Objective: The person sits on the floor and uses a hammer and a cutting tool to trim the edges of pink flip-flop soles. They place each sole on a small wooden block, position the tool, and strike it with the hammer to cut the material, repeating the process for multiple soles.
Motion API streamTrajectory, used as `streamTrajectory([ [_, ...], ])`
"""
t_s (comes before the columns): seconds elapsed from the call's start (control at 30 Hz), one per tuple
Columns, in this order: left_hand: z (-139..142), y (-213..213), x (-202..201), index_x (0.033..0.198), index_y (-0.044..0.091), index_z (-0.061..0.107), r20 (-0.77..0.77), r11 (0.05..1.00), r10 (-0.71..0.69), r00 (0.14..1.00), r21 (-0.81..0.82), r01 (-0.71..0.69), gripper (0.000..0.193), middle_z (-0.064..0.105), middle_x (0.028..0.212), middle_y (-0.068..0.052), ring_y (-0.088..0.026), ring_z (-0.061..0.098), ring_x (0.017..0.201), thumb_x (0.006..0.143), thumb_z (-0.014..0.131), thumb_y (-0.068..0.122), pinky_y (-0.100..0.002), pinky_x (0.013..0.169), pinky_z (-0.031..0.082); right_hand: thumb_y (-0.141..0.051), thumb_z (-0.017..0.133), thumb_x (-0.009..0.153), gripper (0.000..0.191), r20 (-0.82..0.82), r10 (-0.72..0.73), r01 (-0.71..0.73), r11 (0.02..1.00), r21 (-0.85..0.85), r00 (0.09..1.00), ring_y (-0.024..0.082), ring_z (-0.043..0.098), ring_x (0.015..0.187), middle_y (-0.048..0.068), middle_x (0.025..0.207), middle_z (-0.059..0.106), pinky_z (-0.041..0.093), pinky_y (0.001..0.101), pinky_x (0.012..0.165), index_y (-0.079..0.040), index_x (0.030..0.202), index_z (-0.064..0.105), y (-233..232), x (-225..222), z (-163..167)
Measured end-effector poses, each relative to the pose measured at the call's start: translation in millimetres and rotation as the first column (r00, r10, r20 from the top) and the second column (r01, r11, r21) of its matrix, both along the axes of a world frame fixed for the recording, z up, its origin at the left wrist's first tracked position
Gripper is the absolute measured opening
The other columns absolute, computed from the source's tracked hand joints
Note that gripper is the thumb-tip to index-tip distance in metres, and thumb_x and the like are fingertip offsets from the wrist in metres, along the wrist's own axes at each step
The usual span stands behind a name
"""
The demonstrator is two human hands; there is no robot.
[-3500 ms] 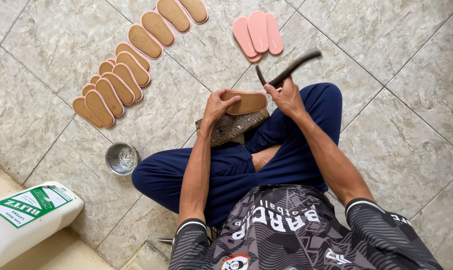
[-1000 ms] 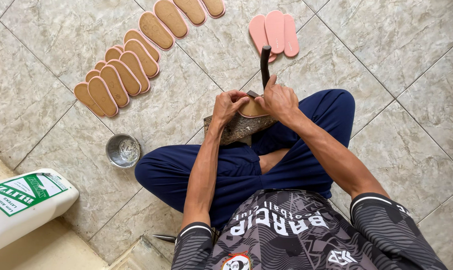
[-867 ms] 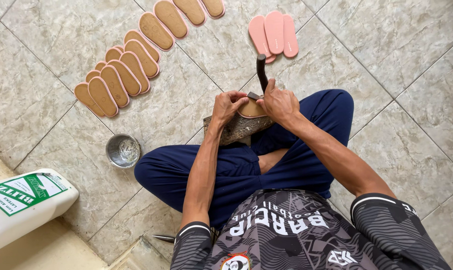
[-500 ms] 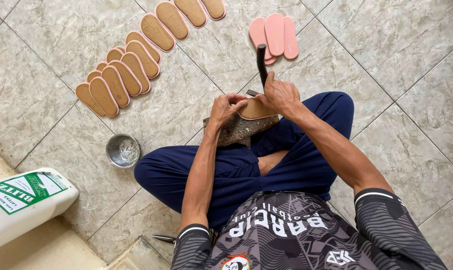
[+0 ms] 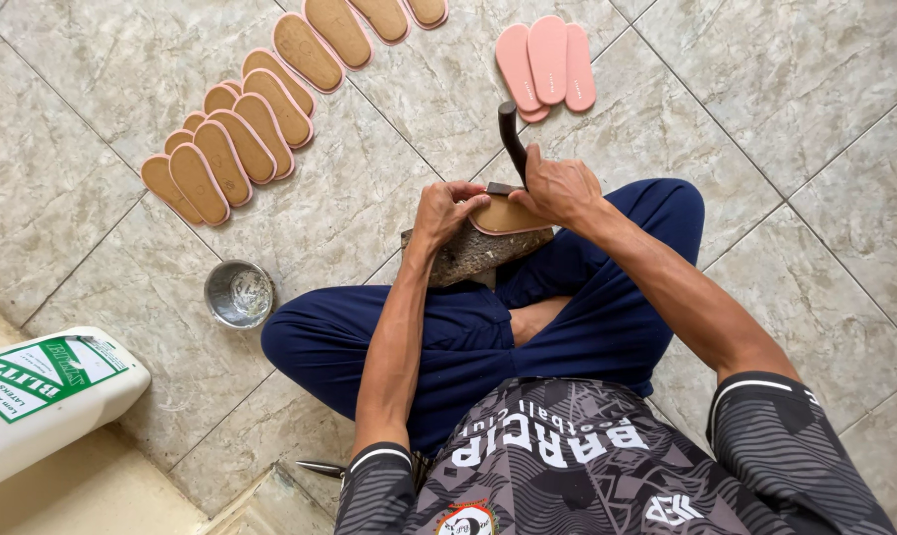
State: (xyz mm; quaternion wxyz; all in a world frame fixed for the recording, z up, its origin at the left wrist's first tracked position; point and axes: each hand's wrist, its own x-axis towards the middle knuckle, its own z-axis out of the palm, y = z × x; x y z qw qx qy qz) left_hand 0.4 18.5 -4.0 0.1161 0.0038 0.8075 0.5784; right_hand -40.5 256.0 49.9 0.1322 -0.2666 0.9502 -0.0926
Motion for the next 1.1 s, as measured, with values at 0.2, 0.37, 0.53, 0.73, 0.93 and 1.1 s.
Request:
streamTrajectory([
  [0.2,5,-2,1,0.118,0.001,0.074,0.012,0.989,-0.030,0.999,-0.146,0.032,0.044,0.079,0.094,-0.017,-0.021,0.077,0.090,0.088,0.081,0.032,-0.033,0.082,0.059,-0.054,0.069,0.097,0.083,0.061,-0.099,0.100,0.995,-0.009,0.993,0.041,0.070,0.071,0.024,0.078,0.070,0.054,0.0499,0.060,0.018,0.127,0.043,5,-11,-4],
  [0.37,1,4,4,0.106,0.003,0.080,0.006,0.997,0.039,0.999,-0.061,-0.038,0.033,0.081,0.095,-0.014,-0.018,0.079,0.084,0.085,0.083,0.027,-0.029,0.075,0.063,-0.052,0.070,0.092,0.096,0.047,-0.042,0.042,0.999,-0.005,0.998,0.038,0.072,0.071,0.024,0.079,0.071,0.056,0.0476,0.059,0.024,0.138,0.034,-9,-13,-9],
  [0.53,1,7,8,0.101,0.000,0.080,0.014,0.991,0.125,0.992,-0.039,-0.124,0.028,0.080,0.087,-0.014,-0.017,0.079,0.074,0.082,0.086,0.021,-0.027,0.066,0.063,-0.051,0.070,0.092,0.092,0.086,-0.049,0.045,0.998,0.042,0.995,0.038,0.073,0.072,0.024,0.081,0.072,0.056,0.0470,0.057,0.021,0.139,0.037,-15,-9,-9],
  [0.73,6,6,4,0.099,0.001,0.081,-0.036,0.995,0.093,0.995,-0.034,-0.094,0.027,0.081,0.089,-0.014,-0.017,0.079,0.077,0.082,0.086,0.021,-0.027,0.069,0.063,-0.049,0.072,0.091,0.091,0.001,0.027,-0.027,1.000,-0.016,1.000,0.039,0.072,0.067,0.024,0.081,0.071,0.055,0.0476,0.054,0.021,0.137,0.036,2,-13,-12],
  [0.93,7,-1,1,0.116,0.001,0.075,-0.093,0.992,-0.026,0.995,-0.126,0.014,0.044,0.078,0.097,-0.018,-0.022,0.077,0.091,0.083,0.084,0.030,-0.033,0.078,0.061,-0.051,0.076,0.091,0.091,0.063,-0.297,0.304,0.938,-0.168,0.953,0.046,0.068,0.063,0.027,0.071,0.067,0.053,0.0534,0.054,0.020,0.130,0.035,17,26,-21],
  [1.1,2,-1,-2,0.110,0.002,0.079,0.022,0.990,-0.089,0.996,-0.108,0.091,0.038,0.081,0.099,-0.015,-0.020,0.079,0.089,0.084,0.083,0.029,-0.032,0.081,0.061,-0.046,0.077,0.090,0.079,0.095,-0.381,0.392,0.875,-0.285,0.920,0.048,0.067,0.065,0.028,0.070,0.066,0.053,0.0546,0.056,0.016,0.122,0.040,14,37,-9],
])
